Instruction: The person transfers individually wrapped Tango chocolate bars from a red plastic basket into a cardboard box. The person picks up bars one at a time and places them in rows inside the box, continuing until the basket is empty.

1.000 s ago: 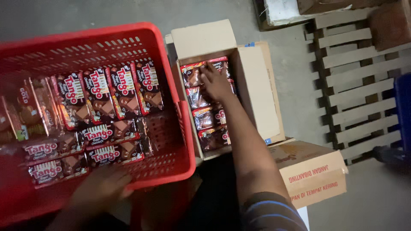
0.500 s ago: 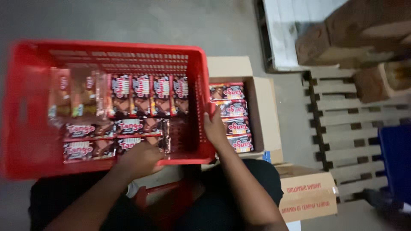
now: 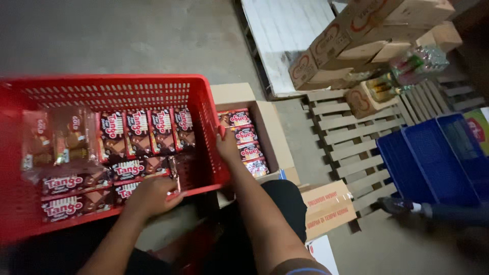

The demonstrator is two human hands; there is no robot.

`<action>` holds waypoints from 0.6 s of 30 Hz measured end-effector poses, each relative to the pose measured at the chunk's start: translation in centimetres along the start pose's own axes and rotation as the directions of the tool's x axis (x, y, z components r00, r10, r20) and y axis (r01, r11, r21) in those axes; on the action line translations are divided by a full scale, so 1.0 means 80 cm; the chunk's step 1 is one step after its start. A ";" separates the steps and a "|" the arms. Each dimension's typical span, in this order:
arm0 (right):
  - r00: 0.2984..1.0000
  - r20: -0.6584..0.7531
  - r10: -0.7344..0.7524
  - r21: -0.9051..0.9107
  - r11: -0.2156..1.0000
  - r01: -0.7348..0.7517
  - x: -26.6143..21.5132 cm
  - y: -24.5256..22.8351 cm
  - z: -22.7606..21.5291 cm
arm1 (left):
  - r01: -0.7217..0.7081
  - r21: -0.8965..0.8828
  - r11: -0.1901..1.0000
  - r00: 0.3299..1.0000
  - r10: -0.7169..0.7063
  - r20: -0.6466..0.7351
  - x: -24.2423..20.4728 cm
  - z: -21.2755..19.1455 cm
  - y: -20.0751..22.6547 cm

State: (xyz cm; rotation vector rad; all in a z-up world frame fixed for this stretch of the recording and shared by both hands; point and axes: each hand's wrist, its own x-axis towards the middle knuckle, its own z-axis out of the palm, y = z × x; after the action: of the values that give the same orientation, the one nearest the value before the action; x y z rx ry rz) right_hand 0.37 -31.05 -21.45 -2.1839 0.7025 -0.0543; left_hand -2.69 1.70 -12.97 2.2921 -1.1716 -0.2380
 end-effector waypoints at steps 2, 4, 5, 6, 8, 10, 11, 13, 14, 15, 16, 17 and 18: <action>0.999 -0.023 -0.035 0.085 0.996 0.037 -0.020 -0.039 -0.019 | 0.009 -0.023 1.000 0.999 -0.010 -0.040 0.002 -0.003 0.005; 0.997 -0.017 -0.077 0.172 0.982 0.079 -0.026 -0.039 -0.021 | 0.047 -0.043 0.998 0.995 -0.050 -0.084 0.001 0.003 0.006; 0.999 -0.034 -0.018 0.175 0.984 0.023 -0.020 -0.020 -0.016 | 0.016 -0.078 0.997 0.993 -0.025 -0.116 0.003 0.010 0.003; 0.999 -0.039 0.032 0.176 0.984 -0.025 -0.012 -0.004 0.000 | -0.004 -0.107 0.994 0.988 -0.012 -0.155 -0.003 0.017 -0.005; 0.999 -0.038 -0.011 0.134 0.991 0.016 0.003 0.016 0.000 | 0.023 -0.127 0.992 0.981 -0.047 -0.186 -0.001 0.012 -0.001; 0.998 -0.037 -0.050 0.089 0.995 0.053 -0.004 0.014 -0.009 | 0.048 -0.156 0.987 0.974 -0.081 -0.213 -0.002 0.010 0.005; 1.000 -0.016 -0.023 0.038 0.999 0.024 -0.018 0.001 -0.016 | 0.009 -0.174 0.985 0.974 -0.047 -0.220 -0.004 0.009 0.006; 1.000 0.022 -0.022 -0.016 1.000 0.022 -0.020 -0.015 -0.028 | -0.010 -0.183 0.983 0.968 -0.036 -0.247 -0.001 -0.002 0.006; 0.998 -0.004 -0.068 0.119 0.991 0.068 -0.022 -0.008 -0.034 | 0.008 -0.196 0.981 0.970 -0.055 -0.238 -0.004 -0.005 0.013; 0.994 -0.035 -0.106 0.251 0.961 0.112 -0.022 -0.001 -0.040 | 0.025 -0.208 0.978 0.971 -0.074 -0.229 -0.005 -0.008 0.019; 0.993 -0.015 -0.118 0.247 0.962 0.119 -0.031 -0.009 -0.040 | 0.043 -0.210 0.977 0.967 -0.094 -0.239 -0.006 -0.015 0.022; 0.991 -0.016 -0.136 0.272 0.953 0.135 -0.040 -0.016 -0.041 | 0.051 -0.266 0.963 0.971 -0.110 -0.213 -0.005 -0.022 0.025; 0.988 -0.017 -0.151 0.299 0.943 0.149 -0.049 -0.022 -0.041 | 0.059 -0.321 0.945 0.975 -0.124 -0.186 -0.005 -0.029 0.027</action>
State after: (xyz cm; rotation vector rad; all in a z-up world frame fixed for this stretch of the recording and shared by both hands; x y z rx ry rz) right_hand -3.00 -30.51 -17.24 -1.9392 0.4866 -0.2190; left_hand -3.56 1.90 -9.87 2.0372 -0.8564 -0.2020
